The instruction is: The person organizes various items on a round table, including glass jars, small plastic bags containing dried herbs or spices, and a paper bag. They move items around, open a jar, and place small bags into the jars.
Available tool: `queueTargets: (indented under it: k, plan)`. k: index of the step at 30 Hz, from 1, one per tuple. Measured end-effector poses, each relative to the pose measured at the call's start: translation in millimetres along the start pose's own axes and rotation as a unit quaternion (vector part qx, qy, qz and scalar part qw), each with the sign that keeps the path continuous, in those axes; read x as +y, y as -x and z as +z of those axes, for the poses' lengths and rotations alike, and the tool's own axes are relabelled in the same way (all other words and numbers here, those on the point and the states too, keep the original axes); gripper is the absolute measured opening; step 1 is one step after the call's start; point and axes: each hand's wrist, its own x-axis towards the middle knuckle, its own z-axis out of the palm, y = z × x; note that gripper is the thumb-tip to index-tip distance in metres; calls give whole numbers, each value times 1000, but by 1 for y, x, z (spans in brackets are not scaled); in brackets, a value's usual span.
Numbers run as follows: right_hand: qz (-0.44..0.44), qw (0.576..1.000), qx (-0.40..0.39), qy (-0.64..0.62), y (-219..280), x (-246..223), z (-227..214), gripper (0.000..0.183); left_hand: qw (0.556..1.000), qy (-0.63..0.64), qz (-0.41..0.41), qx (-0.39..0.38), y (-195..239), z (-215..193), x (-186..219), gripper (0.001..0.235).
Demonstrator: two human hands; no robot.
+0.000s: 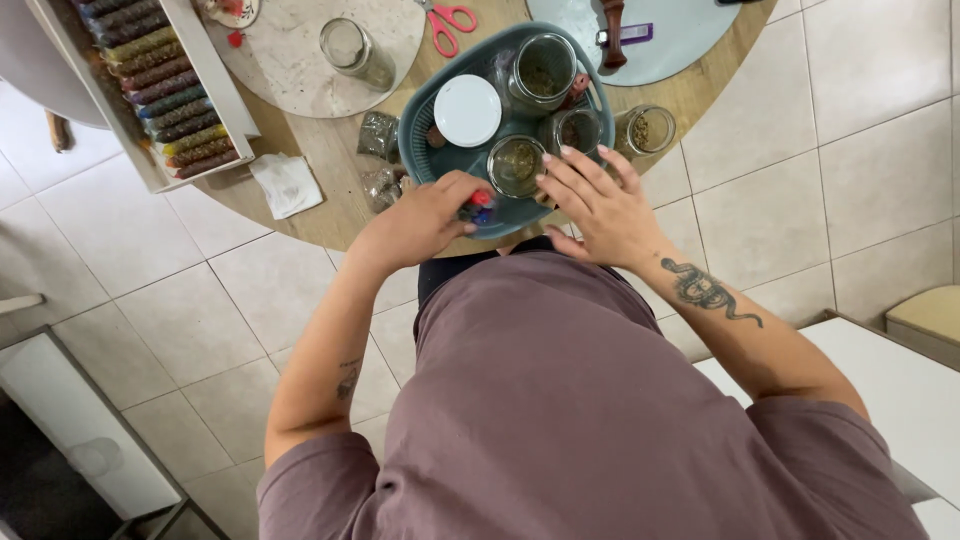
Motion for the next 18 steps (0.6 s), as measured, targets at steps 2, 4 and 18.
queueTargets:
  k: [2, 4, 18]
  plan:
    - [21, 999, -42, -8, 6, -8, 1, 66, 994, 103, 6, 24, 10, -8, 6, 38]
    - [44, 992, -81, -82, 10, -12, 6, 82, 970, 232, -3, 72, 20, -12, 6, 39]
    - [304, 904, -230, -193, 25, 93, -4, 58, 869, 394, -6, 300, 97, 7, -15, 32]
